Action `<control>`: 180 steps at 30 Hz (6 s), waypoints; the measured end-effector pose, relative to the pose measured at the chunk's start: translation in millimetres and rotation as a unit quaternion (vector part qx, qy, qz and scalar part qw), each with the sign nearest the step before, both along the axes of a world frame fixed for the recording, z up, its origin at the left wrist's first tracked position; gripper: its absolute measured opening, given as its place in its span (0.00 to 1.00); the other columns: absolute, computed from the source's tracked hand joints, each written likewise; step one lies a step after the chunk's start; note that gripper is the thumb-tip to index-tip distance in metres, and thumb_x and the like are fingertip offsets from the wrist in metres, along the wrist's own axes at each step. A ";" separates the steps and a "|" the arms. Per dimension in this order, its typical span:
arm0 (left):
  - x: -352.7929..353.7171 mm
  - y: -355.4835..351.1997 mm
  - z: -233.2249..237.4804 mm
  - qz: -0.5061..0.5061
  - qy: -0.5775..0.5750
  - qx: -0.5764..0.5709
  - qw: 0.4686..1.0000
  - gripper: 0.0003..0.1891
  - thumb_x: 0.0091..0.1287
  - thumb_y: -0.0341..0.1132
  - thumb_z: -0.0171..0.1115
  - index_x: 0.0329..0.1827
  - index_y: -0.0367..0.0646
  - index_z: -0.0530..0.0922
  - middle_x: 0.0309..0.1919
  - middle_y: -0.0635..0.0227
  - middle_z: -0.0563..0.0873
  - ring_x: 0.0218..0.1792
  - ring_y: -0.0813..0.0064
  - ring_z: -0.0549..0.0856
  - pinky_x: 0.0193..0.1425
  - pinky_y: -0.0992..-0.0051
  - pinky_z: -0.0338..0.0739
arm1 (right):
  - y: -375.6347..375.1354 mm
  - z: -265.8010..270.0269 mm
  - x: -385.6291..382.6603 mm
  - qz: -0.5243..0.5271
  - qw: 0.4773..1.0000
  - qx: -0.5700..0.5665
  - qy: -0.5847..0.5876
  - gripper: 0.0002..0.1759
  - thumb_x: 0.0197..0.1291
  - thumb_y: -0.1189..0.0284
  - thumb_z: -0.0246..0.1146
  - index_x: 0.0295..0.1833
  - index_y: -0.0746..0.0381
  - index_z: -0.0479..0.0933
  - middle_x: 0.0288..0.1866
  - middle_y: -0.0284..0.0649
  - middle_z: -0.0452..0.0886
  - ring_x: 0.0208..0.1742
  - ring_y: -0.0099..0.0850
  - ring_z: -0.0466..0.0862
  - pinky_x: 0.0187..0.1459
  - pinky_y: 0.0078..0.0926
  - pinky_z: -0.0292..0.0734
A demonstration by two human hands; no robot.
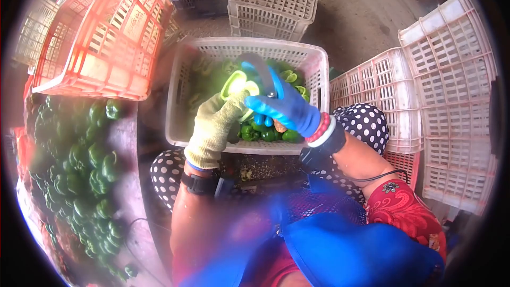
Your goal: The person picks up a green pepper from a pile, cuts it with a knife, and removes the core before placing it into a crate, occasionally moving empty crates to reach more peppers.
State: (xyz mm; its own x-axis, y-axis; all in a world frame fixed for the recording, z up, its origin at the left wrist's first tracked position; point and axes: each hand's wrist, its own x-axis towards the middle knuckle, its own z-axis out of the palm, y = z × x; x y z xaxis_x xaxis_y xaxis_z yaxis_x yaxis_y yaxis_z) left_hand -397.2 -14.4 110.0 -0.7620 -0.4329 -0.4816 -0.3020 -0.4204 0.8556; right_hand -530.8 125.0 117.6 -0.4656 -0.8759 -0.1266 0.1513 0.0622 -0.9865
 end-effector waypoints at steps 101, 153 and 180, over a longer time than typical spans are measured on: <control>84.4 -48.9 65.9 0.328 0.040 -0.156 0.931 0.12 0.74 0.37 0.66 0.56 0.42 0.83 0.30 0.78 0.80 0.29 0.83 0.77 0.33 0.79 0.73 | -21.9 -45.9 -11.4 -0.050 0.992 0.116 0.016 0.19 0.68 0.60 0.71 0.57 0.59 0.78 0.31 0.28 0.79 0.25 0.17 0.76 0.24 0.18 0.72; 7.2 -1.5 -38.0 0.047 0.064 -0.119 0.990 0.18 0.66 0.41 0.70 0.54 0.43 0.78 0.40 0.62 0.87 0.31 0.73 0.83 0.35 0.72 0.79 | -14.8 -25.1 22.9 0.027 0.909 0.236 0.341 0.46 0.63 0.78 0.61 0.81 0.73 0.45 0.56 0.65 0.80 0.55 0.59 0.84 0.56 0.51 0.80; 14.0 -7.8 -3.5 0.094 0.032 -0.190 0.977 0.17 0.70 0.34 0.66 0.61 0.45 0.83 0.45 0.66 0.87 0.39 0.81 0.84 0.42 0.77 0.80 | -32.1 -35.4 -3.8 -0.035 0.894 0.011 -0.446 0.36 0.73 0.34 0.50 0.58 0.56 0.79 0.38 0.41 0.87 0.22 0.32 0.80 0.17 0.27 0.71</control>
State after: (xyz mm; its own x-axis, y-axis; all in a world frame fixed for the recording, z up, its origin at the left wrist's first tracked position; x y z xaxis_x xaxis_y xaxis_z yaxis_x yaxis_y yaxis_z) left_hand -383.2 -22.2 106.6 -0.6756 -0.7058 -0.2131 -0.1909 -0.1117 0.9752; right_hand -534.6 93.0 82.2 -0.2239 -0.8416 -0.4916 0.8820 0.0397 -0.4697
